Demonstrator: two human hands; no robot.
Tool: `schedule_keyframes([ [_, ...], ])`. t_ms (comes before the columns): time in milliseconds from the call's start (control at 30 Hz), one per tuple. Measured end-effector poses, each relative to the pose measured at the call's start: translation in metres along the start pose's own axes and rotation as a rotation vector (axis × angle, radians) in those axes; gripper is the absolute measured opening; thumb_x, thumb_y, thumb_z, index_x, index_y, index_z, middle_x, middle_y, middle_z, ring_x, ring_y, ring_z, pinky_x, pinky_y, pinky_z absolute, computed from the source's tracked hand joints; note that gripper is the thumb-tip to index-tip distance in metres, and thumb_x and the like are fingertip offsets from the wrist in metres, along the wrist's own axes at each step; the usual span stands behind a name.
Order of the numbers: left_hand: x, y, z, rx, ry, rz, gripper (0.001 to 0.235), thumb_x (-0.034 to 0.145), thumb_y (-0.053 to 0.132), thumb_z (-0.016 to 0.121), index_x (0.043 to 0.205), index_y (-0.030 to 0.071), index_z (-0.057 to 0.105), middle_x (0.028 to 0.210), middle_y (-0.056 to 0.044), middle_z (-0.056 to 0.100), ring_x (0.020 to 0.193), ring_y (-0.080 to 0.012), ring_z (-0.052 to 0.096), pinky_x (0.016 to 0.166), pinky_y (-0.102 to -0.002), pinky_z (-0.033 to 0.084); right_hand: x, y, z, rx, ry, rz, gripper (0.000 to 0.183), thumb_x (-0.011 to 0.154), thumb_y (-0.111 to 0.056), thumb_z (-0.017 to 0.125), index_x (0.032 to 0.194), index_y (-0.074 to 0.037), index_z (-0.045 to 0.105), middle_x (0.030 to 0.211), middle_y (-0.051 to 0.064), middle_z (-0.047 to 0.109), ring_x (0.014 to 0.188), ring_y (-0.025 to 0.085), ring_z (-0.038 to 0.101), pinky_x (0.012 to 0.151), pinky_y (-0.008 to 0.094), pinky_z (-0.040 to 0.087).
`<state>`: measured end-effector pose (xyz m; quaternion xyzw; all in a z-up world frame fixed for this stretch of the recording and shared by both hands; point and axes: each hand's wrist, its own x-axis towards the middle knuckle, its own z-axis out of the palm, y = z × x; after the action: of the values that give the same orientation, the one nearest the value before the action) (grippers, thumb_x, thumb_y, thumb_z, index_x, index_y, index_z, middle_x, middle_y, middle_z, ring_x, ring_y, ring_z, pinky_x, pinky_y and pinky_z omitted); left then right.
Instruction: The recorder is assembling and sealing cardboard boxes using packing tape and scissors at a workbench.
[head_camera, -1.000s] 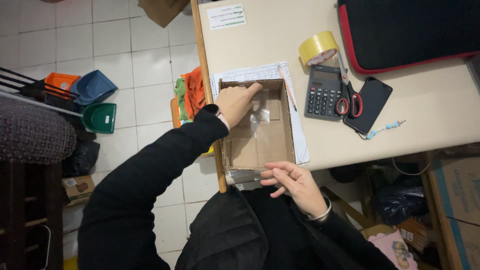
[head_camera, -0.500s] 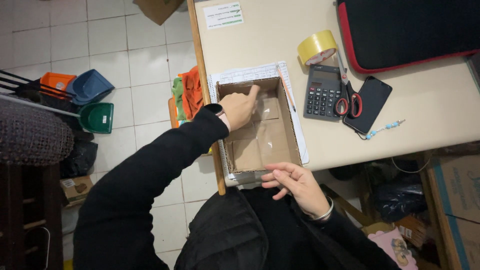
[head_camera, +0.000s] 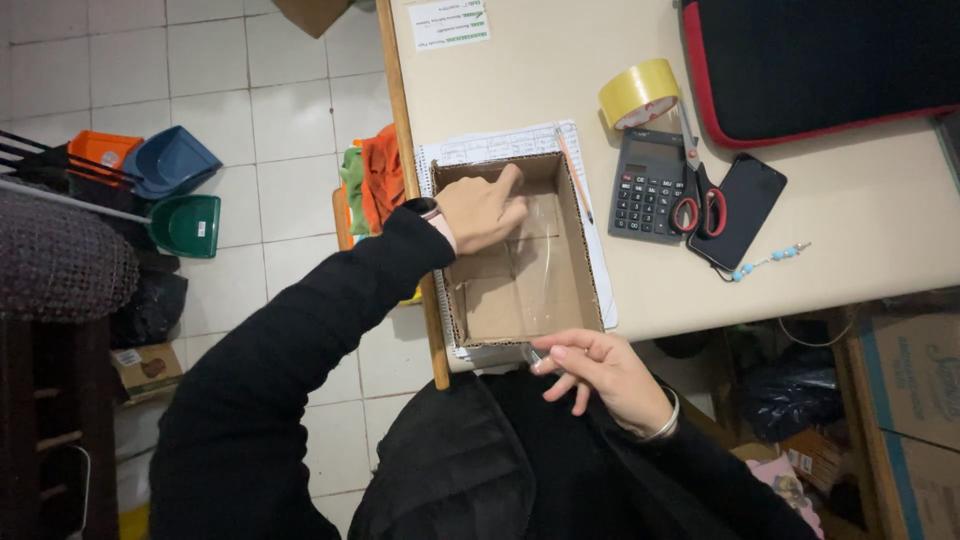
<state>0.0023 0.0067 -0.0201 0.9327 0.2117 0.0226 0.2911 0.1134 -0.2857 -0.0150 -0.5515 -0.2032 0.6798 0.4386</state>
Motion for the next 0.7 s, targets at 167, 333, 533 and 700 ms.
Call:
schedule_keyframes([
  [167, 0.010, -0.023, 0.010, -0.052, 0.008, 0.050, 0.046, 0.099, 0.036, 0.047, 0.129, 0.002, 0.048, 0.079, -0.028, 0.069, 0.074, -0.0495, 0.067, 0.074, -0.058, 0.053, -0.007, -0.001, -0.001, -0.108, -0.009, 0.060, 0.039, 0.098, -0.021, 0.061, 0.128, 0.001, 0.069, 0.101, 0.015, 0.079, 0.072, 0.017, 0.076, 0.048, 0.025, 0.056],
  [333, 0.010, -0.017, 0.013, 0.042, 0.041, -0.018, 0.052, 0.097, 0.042, 0.060, 0.129, 0.005, 0.045, 0.077, -0.024, 0.071, 0.074, -0.0481, 0.068, 0.067, -0.057, 0.054, -0.015, 0.000, -0.003, -0.127, -0.016, 0.072, 0.038, 0.097, -0.021, 0.060, 0.128, -0.001, 0.069, 0.104, 0.014, 0.080, 0.074, 0.016, 0.077, 0.050, 0.026, 0.057],
  [533, 0.004, -0.006, 0.007, 0.074, 0.037, -0.049, 0.058, 0.093, 0.037, 0.072, 0.131, 0.006, 0.042, 0.075, -0.023, 0.070, 0.073, -0.0466, 0.068, 0.065, -0.056, 0.054, -0.012, -0.014, 0.002, -0.133, 0.013, 0.031, 0.038, 0.097, -0.022, 0.059, 0.128, -0.001, 0.070, 0.105, 0.015, 0.081, 0.073, 0.016, 0.078, 0.049, 0.025, 0.056],
  [700, 0.001, -0.010, 0.017, 0.118, 0.102, 0.010, 0.054, 0.092, 0.023, 0.070, 0.133, 0.006, 0.040, 0.086, -0.024, 0.070, 0.078, -0.0454, 0.069, 0.067, -0.054, 0.055, -0.002, -0.017, 0.000, -0.104, 0.032, -0.016, 0.038, 0.098, -0.021, 0.059, 0.128, 0.000, 0.069, 0.104, 0.016, 0.081, 0.072, 0.017, 0.077, 0.048, 0.024, 0.056],
])
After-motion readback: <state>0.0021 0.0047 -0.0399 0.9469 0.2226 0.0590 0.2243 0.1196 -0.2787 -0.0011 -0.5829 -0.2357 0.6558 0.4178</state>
